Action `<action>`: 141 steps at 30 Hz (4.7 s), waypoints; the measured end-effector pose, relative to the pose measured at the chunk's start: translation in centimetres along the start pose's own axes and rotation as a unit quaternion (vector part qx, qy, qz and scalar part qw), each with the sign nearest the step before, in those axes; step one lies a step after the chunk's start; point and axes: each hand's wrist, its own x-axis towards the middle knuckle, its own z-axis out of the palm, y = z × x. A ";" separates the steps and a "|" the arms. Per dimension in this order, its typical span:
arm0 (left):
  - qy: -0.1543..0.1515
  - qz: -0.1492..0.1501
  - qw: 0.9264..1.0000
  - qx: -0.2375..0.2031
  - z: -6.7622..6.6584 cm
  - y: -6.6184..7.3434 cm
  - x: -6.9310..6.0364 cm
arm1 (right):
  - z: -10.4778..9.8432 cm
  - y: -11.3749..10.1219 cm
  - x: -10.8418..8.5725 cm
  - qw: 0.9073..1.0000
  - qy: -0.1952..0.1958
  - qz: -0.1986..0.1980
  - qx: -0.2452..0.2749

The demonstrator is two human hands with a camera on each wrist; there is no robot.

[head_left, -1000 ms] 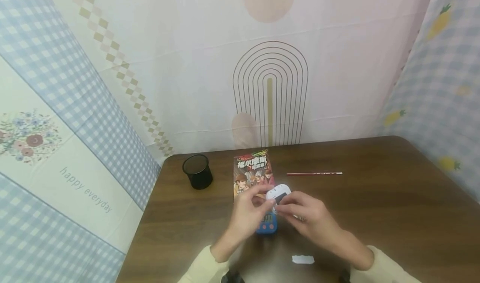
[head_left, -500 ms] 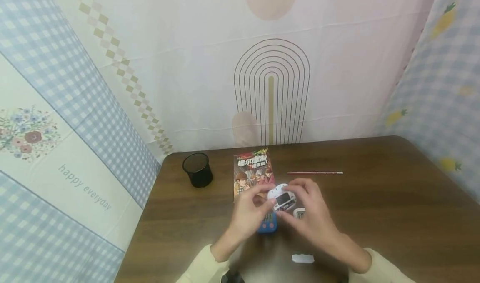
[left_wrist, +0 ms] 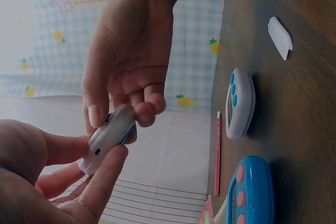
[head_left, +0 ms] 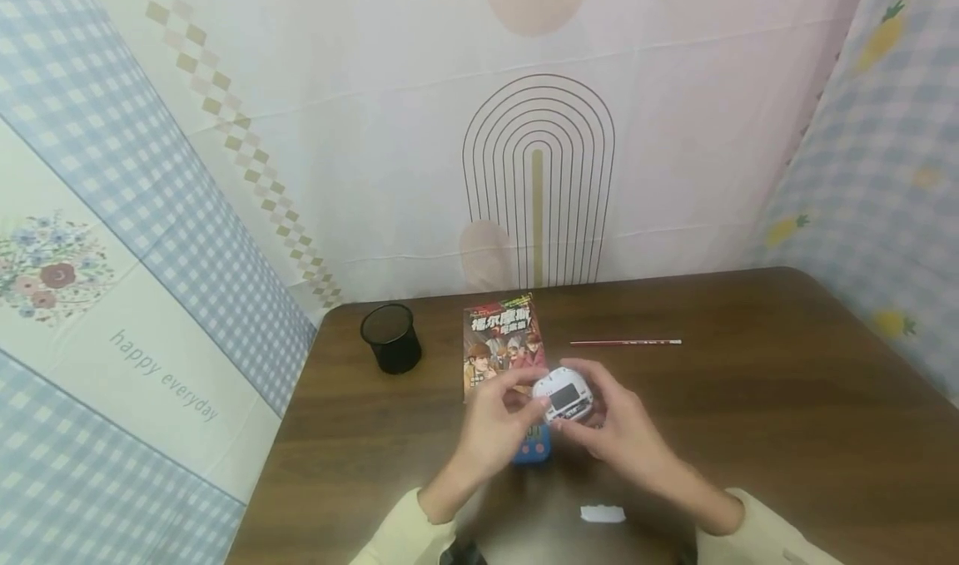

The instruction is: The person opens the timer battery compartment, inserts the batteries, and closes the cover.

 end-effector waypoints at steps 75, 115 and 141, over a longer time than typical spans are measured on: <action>0.042 0.022 0.999 0.016 -1.1 0.8 0.3 | -3.2 0.4 0.7 0.987 -0.114 0.100 -0.051; 0.053 0.040 0.997 -0.030 -0.3 1.3 -0.5 | 0.5 0.2 0.5 0.989 0.005 0.050 0.136; 0.062 0.127 0.975 0.173 -6.5 -2.7 -3.4 | 5.0 -2.1 2.9 0.978 -0.159 0.072 0.111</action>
